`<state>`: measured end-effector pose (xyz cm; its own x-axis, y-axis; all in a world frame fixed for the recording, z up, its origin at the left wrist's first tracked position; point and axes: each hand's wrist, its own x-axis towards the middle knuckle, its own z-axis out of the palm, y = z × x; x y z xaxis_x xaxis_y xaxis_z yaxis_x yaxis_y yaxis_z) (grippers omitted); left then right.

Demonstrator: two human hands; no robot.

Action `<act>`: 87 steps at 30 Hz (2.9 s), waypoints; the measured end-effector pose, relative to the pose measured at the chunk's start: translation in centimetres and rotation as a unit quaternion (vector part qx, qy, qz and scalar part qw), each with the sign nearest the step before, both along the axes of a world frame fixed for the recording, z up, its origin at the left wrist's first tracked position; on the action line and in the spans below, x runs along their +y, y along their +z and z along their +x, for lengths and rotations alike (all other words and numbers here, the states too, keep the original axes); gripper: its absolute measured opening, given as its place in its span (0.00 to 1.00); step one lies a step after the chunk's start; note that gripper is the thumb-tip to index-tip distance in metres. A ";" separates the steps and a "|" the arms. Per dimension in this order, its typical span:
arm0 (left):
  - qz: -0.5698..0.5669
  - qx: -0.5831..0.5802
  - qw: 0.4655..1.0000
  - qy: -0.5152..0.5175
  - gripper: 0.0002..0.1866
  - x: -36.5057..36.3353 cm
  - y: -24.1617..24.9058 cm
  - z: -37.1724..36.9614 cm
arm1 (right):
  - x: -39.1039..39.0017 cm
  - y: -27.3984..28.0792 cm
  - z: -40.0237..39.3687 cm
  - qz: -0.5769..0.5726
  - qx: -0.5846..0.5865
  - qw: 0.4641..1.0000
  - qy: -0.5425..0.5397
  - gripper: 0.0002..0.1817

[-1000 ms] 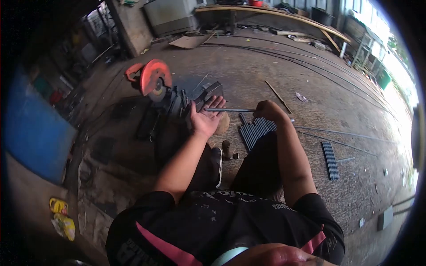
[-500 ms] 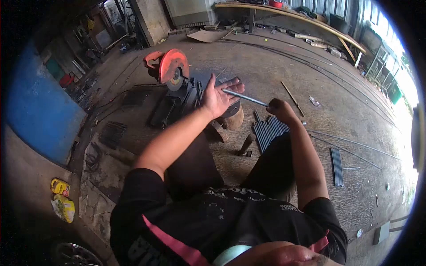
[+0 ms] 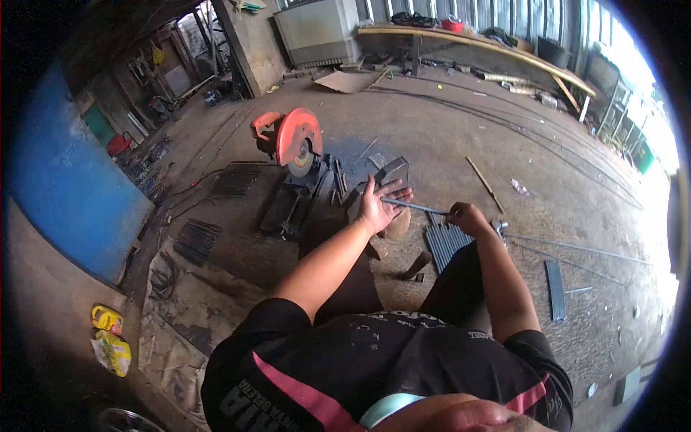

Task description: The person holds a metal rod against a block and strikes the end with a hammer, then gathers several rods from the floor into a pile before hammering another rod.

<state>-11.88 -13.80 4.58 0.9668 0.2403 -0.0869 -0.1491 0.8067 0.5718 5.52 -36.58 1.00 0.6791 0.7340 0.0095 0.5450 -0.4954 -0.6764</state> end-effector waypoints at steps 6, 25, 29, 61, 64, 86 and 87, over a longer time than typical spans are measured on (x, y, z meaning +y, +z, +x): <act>0.015 0.006 0.999 0.031 0.44 0.4 0.1 -0.3 | 1.2 0.9 -0.4 -0.005 0.042 0.999 0.010 0.14; -0.022 -0.040 0.999 -0.009 0.45 -0.1 1.3 -0.7 | 0.7 0.3 -0.2 -0.005 -0.002 1.000 0.020 0.22; -0.014 -0.048 0.999 -0.009 0.45 0.0 1.3 -0.7 | 0.9 -0.2 0.3 -0.003 -0.019 0.999 0.039 0.18; -0.004 -0.094 0.995 0.018 0.41 4.9 7.3 4.7 | 6.9 1.1 1.7 0.150 -0.037 0.988 -0.016 0.16; 0.029 -0.053 0.998 0.017 0.41 6.6 5.3 5.0 | 8.2 -0.4 2.2 0.120 -0.077 0.989 0.043 0.13; 0.009 -0.106 0.994 0.000 0.44 8.7 4.8 4.6 | 12.1 1.1 -2.6 0.179 0.179 0.963 0.095 0.11; 0.009 -0.087 0.996 0.020 0.44 8.3 5.2 4.5 | 12.1 2.3 -2.9 0.200 0.289 0.935 0.053 0.11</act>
